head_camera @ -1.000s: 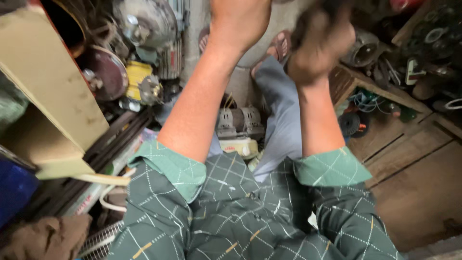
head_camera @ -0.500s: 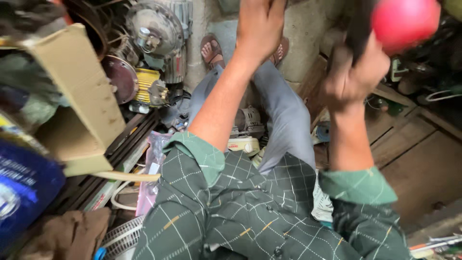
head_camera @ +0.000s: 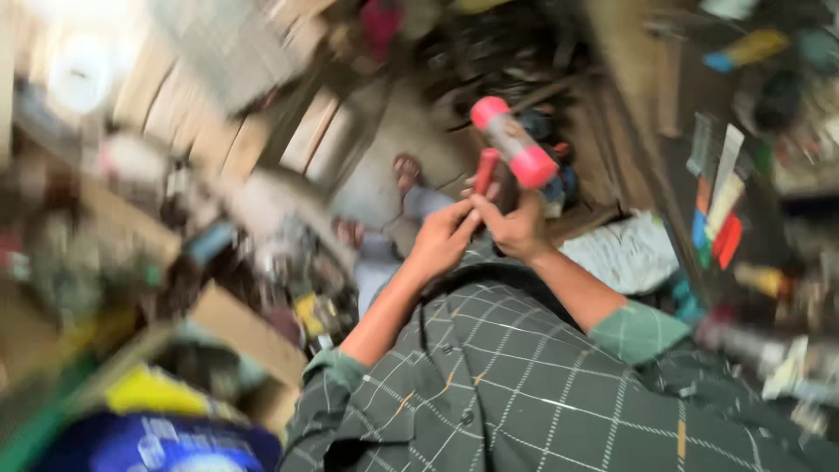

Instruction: The person uses a hammer and chisel to separate a motor housing from its rotor, then removes the rotor and inspects the stator windings. The person handles the motor components and a yellow cable in a cluttered workshop.

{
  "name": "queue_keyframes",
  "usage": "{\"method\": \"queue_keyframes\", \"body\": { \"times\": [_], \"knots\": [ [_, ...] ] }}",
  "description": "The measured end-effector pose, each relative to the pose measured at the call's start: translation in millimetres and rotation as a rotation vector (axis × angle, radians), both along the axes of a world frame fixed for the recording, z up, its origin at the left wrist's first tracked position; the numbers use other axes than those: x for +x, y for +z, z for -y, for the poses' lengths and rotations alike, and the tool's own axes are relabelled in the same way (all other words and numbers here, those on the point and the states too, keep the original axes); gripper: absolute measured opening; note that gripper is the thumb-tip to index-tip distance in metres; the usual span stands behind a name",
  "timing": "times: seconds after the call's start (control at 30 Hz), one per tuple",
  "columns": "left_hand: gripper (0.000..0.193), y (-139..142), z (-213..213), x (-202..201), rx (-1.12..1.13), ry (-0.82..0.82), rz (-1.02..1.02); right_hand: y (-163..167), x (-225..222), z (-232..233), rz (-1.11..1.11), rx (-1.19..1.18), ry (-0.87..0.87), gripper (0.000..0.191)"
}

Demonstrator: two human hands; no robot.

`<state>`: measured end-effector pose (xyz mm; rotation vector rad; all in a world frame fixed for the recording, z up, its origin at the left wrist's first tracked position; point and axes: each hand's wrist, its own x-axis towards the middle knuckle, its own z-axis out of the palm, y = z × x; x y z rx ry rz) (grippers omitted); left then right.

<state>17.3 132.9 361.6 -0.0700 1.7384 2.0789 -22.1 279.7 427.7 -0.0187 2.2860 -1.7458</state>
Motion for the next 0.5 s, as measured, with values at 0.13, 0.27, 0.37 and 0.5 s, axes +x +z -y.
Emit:
{"method": "queue_keyframes", "body": {
  "times": [0.13, 0.27, 0.37, 0.5],
  "knots": [
    [0.047, 27.8, 24.2, -18.5, -0.362, -0.120, -0.442, 6.9, -3.9, -74.2, -0.098, 0.178, -0.201, 0.024],
    [0.046, 42.9, 63.9, -20.7, -0.216, -0.057, 0.123, 16.5, -34.2, -198.0, -0.374, 0.685, -0.340, 0.055],
    [0.044, 34.4, 89.3, -24.1, -0.248, 0.080, 0.147, 11.6, -79.7, -289.9, -0.364, 0.969, -0.345, 0.057],
    [0.044, 9.2, 112.7, -27.9, -0.224, 0.223, 0.189, -12.3, -137.1, -356.6, 0.026, 1.235, -0.381, 0.063]
  ]
}}
